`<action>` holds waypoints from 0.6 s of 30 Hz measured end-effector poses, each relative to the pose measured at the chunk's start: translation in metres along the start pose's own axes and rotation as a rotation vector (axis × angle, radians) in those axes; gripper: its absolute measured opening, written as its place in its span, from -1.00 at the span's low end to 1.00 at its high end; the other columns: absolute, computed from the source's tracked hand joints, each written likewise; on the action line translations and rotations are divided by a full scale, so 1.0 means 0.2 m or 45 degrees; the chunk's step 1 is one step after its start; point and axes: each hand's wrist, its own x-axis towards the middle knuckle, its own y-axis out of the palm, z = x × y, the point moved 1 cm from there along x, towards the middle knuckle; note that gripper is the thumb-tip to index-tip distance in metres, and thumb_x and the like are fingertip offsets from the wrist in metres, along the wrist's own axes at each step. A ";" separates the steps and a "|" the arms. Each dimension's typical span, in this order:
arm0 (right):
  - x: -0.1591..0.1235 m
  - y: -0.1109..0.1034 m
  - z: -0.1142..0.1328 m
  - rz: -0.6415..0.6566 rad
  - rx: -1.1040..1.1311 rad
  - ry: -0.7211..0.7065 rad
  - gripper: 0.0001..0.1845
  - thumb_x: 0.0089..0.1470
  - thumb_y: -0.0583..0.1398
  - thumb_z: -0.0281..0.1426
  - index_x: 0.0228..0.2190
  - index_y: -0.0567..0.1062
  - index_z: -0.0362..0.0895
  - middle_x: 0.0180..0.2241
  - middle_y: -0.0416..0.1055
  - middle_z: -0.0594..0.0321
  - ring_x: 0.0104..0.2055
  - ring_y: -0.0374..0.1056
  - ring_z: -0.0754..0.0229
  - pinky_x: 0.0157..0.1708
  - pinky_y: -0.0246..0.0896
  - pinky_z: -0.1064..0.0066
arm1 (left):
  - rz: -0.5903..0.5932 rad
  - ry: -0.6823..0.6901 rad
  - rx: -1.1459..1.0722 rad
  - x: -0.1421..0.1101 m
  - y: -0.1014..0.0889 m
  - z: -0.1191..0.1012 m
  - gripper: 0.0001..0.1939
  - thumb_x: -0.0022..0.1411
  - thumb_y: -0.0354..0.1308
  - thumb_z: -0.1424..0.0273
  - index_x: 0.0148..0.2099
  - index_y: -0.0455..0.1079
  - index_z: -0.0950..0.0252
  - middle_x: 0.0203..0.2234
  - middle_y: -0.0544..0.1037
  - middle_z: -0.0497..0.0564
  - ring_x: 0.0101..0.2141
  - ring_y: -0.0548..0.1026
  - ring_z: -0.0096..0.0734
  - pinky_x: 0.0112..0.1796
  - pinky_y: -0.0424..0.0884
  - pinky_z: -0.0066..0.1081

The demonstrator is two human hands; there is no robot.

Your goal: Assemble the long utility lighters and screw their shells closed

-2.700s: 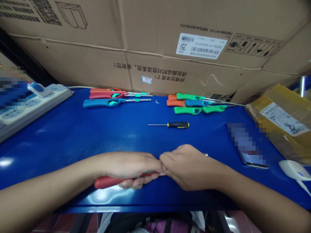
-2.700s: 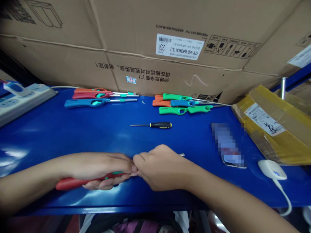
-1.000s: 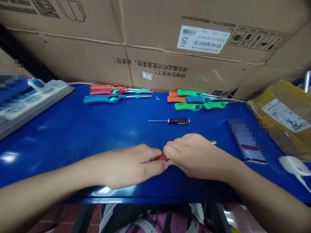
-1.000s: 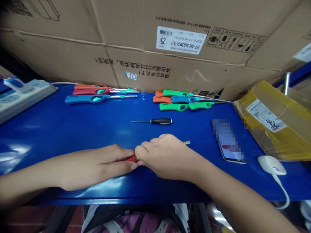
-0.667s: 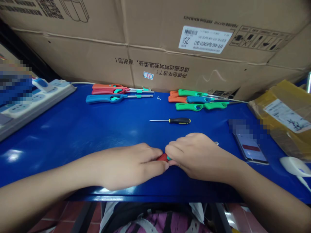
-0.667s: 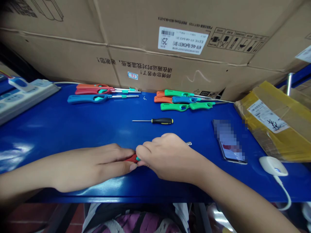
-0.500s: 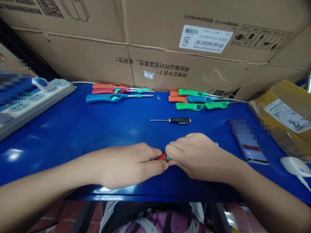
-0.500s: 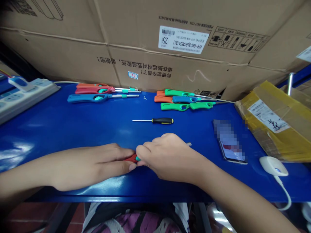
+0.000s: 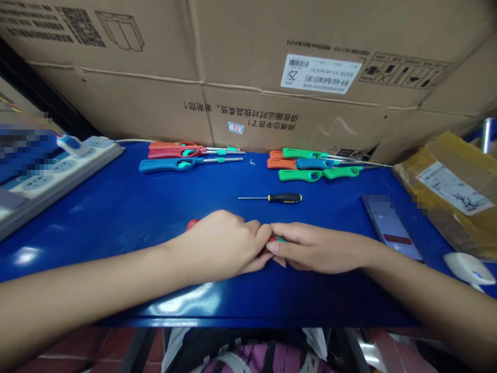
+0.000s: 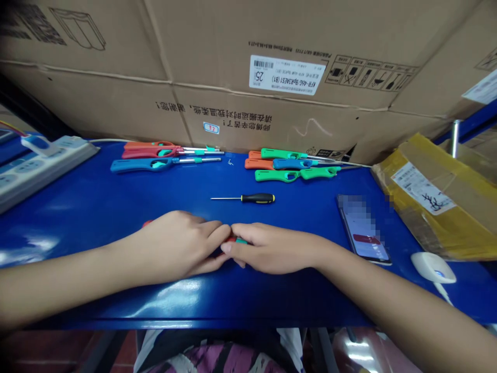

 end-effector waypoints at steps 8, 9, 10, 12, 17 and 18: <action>-0.11 0.13 0.02 0.036 -0.092 0.140 -0.48 0.39 -0.12 -0.04 -0.21 0.45 -0.11 -0.28 0.47 0.16 -0.29 0.33 0.18 -0.30 0.14 0.36 | 0.126 0.149 -0.142 -0.03 -0.05 -0.10 -0.77 0.43 -0.02 0.22 -0.22 0.34 0.21 -0.48 0.55 -0.05 -0.58 0.52 -0.17 -0.61 0.31 -0.24; -0.12 0.14 0.02 0.074 -0.060 0.153 -0.46 0.39 -0.13 -0.02 -0.21 0.47 -0.11 -0.26 0.49 0.15 -0.29 0.35 0.18 -0.31 0.14 0.37 | 0.188 0.138 -0.178 -0.03 -0.05 -0.11 -0.81 0.42 -0.01 0.25 -0.21 0.35 0.21 -0.44 0.57 -0.04 -0.54 0.55 -0.16 -0.58 0.34 -0.23; -0.12 0.15 0.01 0.073 -0.058 0.163 -0.44 0.39 -0.14 -0.02 -0.20 0.49 -0.10 -0.24 0.51 0.14 -0.28 0.37 0.18 -0.32 0.14 0.37 | 0.226 0.118 -0.215 -0.02 -0.05 -0.12 -0.83 0.40 0.01 0.28 -0.22 0.36 0.21 -0.44 0.58 -0.04 -0.53 0.56 -0.16 -0.57 0.35 -0.23; -0.10 0.16 -0.01 0.062 -0.044 0.183 -0.45 0.38 -0.12 -0.04 -0.18 0.52 -0.10 -0.23 0.54 0.13 -0.27 0.39 0.17 -0.34 0.14 0.38 | 0.298 0.085 -0.298 0.00 -0.03 -0.11 -0.85 0.38 0.05 0.30 -0.21 0.38 0.22 -0.41 0.60 -0.03 -0.52 0.58 -0.16 -0.55 0.36 -0.23; -0.05 0.13 -0.07 0.081 0.044 0.178 -0.50 0.34 -0.05 -0.06 -0.22 0.54 -0.10 -0.25 0.57 0.13 -0.31 0.41 0.17 -0.42 0.10 0.41 | 0.296 0.071 -0.429 0.03 0.06 -0.07 -0.92 0.31 0.17 0.34 -0.25 0.42 0.23 -0.41 0.62 0.00 -0.49 0.59 -0.15 -0.54 0.35 -0.27; -0.05 0.13 -0.08 0.069 0.052 0.198 -0.51 0.33 -0.03 -0.05 -0.25 0.53 -0.10 -0.28 0.56 0.14 -0.34 0.40 0.18 -0.43 0.09 0.41 | 0.282 0.046 -0.411 0.03 0.08 -0.05 -0.97 0.28 0.19 0.39 -0.25 0.42 0.22 -0.41 0.62 0.00 -0.48 0.60 -0.14 -0.54 0.34 -0.28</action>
